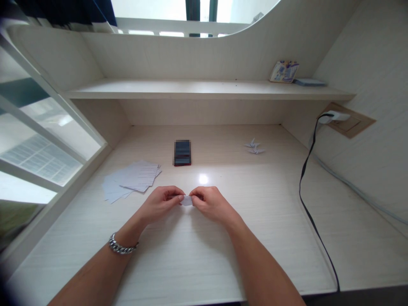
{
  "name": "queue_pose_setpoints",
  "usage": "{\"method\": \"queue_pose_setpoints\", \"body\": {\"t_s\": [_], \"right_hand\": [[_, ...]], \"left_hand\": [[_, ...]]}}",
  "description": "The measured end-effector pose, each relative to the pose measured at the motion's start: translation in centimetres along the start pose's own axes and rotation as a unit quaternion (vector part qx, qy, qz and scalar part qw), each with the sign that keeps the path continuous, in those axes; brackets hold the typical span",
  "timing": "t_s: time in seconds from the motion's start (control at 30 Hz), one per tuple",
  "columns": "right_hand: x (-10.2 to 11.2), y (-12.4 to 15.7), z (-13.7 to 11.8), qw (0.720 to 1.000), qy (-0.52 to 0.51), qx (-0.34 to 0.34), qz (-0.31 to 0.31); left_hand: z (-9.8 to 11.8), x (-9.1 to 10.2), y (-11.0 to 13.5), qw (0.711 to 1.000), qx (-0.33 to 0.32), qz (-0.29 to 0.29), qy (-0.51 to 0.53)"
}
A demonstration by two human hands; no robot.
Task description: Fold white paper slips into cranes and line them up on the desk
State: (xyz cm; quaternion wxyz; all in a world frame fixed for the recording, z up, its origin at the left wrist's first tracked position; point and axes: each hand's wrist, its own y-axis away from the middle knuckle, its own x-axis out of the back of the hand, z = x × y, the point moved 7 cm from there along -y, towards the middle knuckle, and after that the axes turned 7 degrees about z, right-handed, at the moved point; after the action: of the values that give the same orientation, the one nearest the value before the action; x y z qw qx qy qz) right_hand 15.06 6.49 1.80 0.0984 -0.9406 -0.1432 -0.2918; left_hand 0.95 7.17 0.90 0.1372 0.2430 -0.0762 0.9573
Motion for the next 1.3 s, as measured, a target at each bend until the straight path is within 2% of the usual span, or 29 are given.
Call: {"method": "queue_pose_setpoints", "body": {"t_s": [0.27,0.37,0.47,0.57,0.67,0.8,0.97,1.17,1.3], "right_hand": [[-0.7,0.2,-0.3,1.0,-0.012,-0.002,-0.005],[-0.9,0.1,-0.2,0.999,-0.04,-0.01,0.022],[-0.7,-0.2,0.1,0.991,-0.111,-0.021,0.067],[-0.3,-0.4,0.4,0.979,-0.17,-0.028,0.107],[-0.2,-0.5,0.7,0.976,-0.18,-0.039,0.12],[-0.6,-0.4,0.8,0.981,-0.164,-0.053,0.092],[-0.6,-0.5,1.2,0.974,-0.189,-0.066,0.102],[-1.0,-0.6,2.3,0.94,-0.295,-0.103,0.134],[-1.4,-0.8,2.6,0.926,-0.336,-0.124,0.119]], "left_hand": [[0.2,-0.1,0.2,1.0,-0.007,-0.007,-0.006],[-0.4,0.0,0.0,0.996,0.025,0.02,0.085],[-0.9,0.2,-0.2,0.976,0.063,0.064,0.2],[-0.7,-0.3,-0.2,0.962,0.069,0.065,0.255],[-0.5,-0.6,-0.3,0.968,0.056,0.065,0.237],[-0.9,-0.4,-0.4,0.968,0.061,0.085,0.228],[-1.0,-0.9,-0.4,0.97,0.054,0.059,0.231],[-0.7,-1.2,-0.2,0.967,0.053,0.062,0.241],[-0.8,-1.2,-0.1,0.968,0.067,0.047,0.238]]}}
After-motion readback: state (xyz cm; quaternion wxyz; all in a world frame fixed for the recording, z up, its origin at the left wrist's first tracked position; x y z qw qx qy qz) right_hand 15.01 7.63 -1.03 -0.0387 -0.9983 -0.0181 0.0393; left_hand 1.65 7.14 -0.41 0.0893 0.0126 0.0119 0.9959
